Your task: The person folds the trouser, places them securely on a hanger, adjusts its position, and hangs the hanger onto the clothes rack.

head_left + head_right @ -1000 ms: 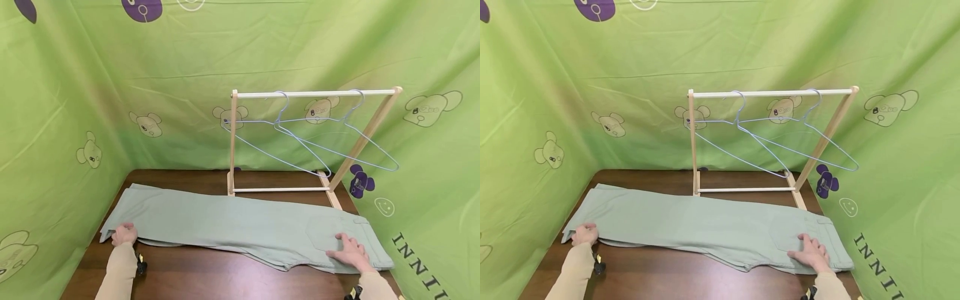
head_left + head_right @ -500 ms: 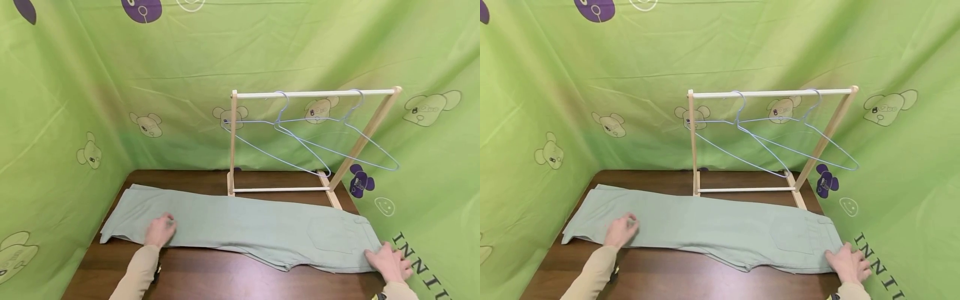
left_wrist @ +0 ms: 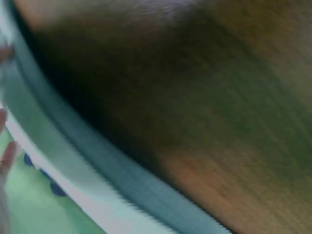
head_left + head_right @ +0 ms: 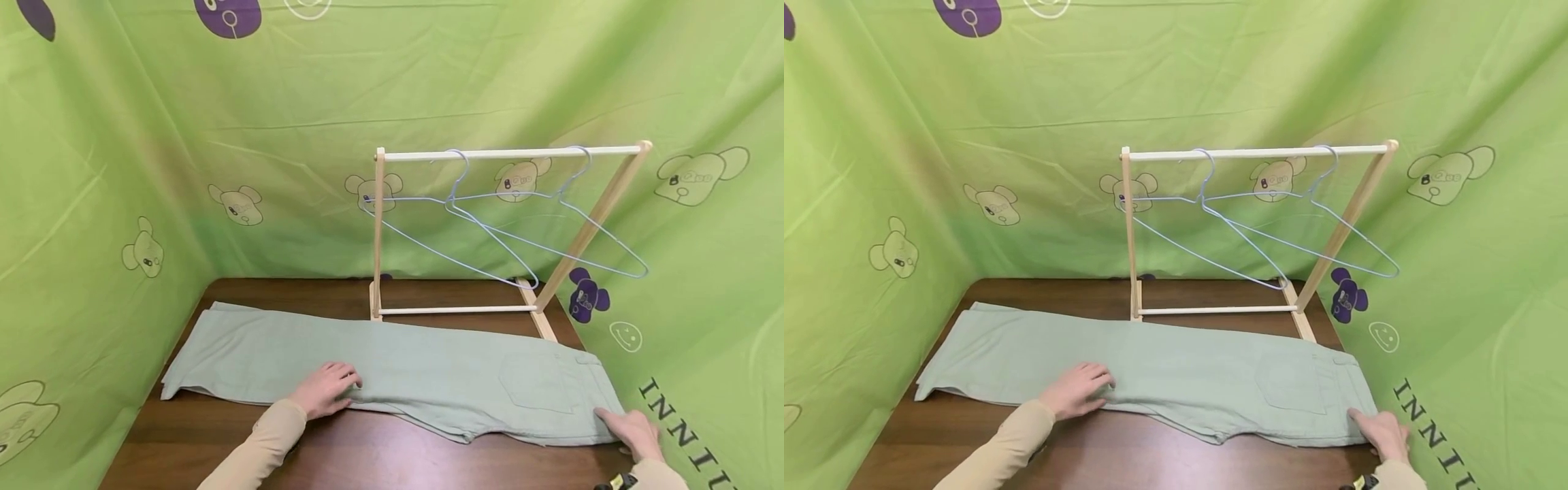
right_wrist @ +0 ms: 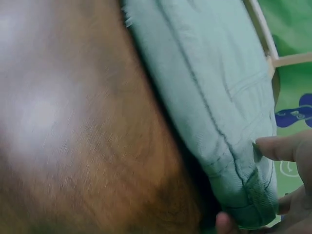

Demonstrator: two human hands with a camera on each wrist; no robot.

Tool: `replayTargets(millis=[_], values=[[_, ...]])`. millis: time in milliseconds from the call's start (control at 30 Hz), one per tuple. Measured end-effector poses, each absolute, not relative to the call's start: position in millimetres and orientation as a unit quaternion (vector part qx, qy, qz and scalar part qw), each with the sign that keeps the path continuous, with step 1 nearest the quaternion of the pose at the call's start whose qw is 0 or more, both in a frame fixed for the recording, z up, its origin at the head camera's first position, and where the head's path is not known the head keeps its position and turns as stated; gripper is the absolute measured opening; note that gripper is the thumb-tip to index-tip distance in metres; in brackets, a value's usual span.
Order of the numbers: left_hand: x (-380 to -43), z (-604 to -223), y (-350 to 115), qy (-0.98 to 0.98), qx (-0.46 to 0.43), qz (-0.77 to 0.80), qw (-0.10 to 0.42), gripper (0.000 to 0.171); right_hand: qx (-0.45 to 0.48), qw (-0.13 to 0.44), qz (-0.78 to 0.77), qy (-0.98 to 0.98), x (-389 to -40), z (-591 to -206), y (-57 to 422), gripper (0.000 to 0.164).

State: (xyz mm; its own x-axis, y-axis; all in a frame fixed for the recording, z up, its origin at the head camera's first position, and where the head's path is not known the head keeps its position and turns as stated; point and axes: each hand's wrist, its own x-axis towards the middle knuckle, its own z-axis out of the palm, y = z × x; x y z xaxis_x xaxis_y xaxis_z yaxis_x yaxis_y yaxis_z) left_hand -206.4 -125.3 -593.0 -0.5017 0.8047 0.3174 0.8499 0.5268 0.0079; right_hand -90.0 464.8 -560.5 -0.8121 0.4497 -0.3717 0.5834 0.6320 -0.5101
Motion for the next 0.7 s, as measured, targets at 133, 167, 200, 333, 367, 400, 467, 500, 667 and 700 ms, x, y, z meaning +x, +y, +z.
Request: replayTargets(millis=[133,167,200,333,367,400,467,500,667,700], values=[[-206,-603,-121,-0.832,-0.514,-0.030,0.207,0.020,0.320,0.072,-0.377,0.866,-92,-563,463,0.073],[-205,-606,-121,-0.826,-0.520,-0.022,0.218,0.019,0.329,0.063,-0.386,0.860,-92,-563,462,0.071],[-205,-608,-121,-0.822,-0.524,-0.013,0.224,0.020,0.336,0.053,-0.396,0.853,-93,-563,461,0.068],[-202,-614,-122,-0.826,-0.521,0.023,0.213,0.040,0.363,0.022,-0.463,0.808,-96,-561,459,0.061],[-201,-615,-122,-0.831,-0.516,0.038,0.206,0.047,0.364,0.020,-0.489,0.793,-97,-561,460,0.060],[-200,-615,-122,-0.835,-0.510,0.052,0.199,0.054,0.361,0.023,-0.516,0.776,-97,-560,461,0.060],[-199,-615,-122,-0.842,-0.501,0.079,0.185,0.061,0.355,0.039,-0.563,0.746,-97,-559,463,0.052],[-198,-614,-122,-0.844,-0.497,0.088,0.179,0.062,0.349,0.052,-0.585,0.730,-97,-559,465,0.043],[-196,-613,-120,-0.855,-0.476,0.074,0.192,0.046,0.340,0.087,-0.640,0.684,-93,-557,472,0.018],[-196,-613,-119,-0.855,-0.474,0.065,0.202,0.042,0.340,0.085,-0.643,0.680,-93,-557,471,0.021]])
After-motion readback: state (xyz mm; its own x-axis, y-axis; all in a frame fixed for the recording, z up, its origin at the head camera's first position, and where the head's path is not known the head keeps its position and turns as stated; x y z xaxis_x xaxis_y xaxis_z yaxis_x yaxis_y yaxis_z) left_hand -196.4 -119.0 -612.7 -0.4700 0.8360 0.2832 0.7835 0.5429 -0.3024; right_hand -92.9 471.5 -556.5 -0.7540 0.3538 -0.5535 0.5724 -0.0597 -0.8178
